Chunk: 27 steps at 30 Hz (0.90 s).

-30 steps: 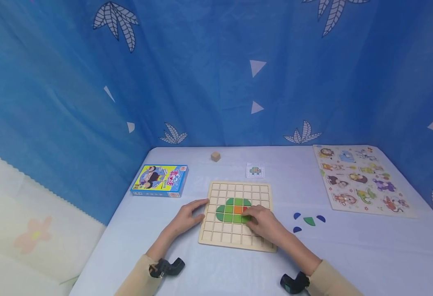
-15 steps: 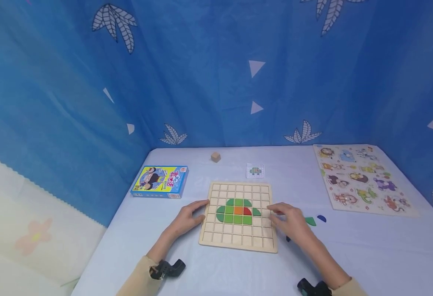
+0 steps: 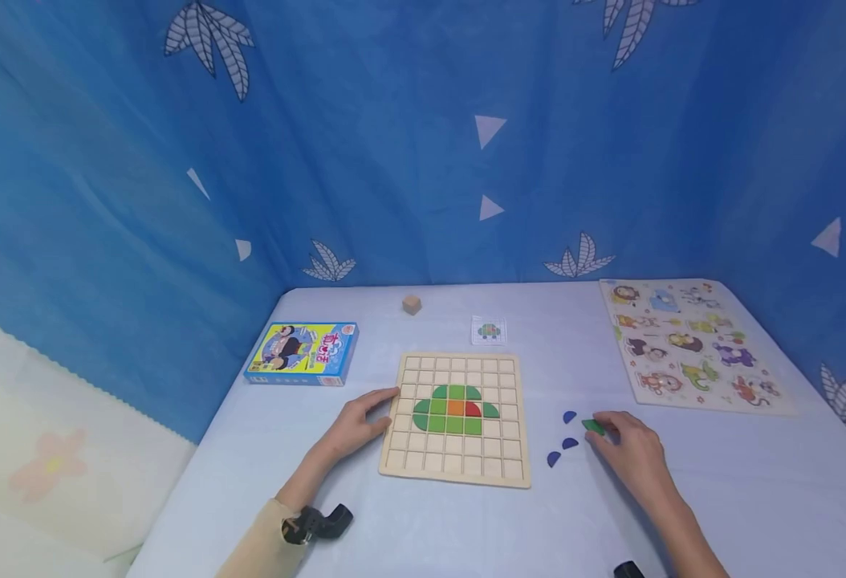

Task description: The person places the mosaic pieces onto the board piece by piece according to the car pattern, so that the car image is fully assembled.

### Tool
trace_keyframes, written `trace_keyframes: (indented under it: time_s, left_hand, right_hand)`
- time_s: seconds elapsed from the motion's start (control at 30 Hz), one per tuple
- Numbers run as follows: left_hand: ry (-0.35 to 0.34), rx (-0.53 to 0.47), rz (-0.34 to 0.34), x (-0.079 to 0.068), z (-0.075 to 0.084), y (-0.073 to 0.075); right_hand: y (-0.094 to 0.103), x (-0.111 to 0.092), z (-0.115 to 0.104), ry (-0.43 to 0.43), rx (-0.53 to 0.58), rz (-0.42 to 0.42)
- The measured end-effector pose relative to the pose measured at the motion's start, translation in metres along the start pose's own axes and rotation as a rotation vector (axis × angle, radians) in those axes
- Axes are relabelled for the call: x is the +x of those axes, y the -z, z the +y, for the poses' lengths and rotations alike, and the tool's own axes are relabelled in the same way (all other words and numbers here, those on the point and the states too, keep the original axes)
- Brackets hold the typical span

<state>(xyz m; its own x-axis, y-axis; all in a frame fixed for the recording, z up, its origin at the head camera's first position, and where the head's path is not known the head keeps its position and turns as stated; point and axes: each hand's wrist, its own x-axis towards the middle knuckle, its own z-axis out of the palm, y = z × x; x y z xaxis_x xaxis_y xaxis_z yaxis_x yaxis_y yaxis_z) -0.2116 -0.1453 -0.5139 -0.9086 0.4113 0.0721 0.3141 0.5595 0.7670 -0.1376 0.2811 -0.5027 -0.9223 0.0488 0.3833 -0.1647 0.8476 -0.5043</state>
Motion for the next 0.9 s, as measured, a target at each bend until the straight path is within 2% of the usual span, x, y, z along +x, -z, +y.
trace_keyframes:
  time_s: [0.2,0.4,0.53,0.63,0.73,0.9]
  left_hand:
    - [0.008,0.001,-0.005,-0.003,-0.001,-0.002]
    - [0.003,0.006,-0.003,-0.002,0.0,-0.003]
    - [0.002,0.008,0.001,-0.001,-0.001,-0.002]
    - [-0.002,0.012,0.009,-0.001,-0.002,-0.001]
    - [-0.007,0.02,0.01,-0.001,-0.002,-0.001]
    - [-0.023,0.018,0.015,-0.001,-0.001,-0.002]
  right_hand:
    - [-0.006,0.001,-0.001,0.022,0.014,0.026]
    - [-0.013,0.007,-0.002,0.029,-0.004,0.014]
    - [-0.013,0.015,-0.012,0.045,0.025,0.002]
    - [-0.014,0.025,-0.029,0.115,0.071,0.0]
    - [-0.019,0.034,-0.052,0.231,0.118,-0.034]
    - [-0.039,0.04,-0.08,0.397,0.201,-0.22]
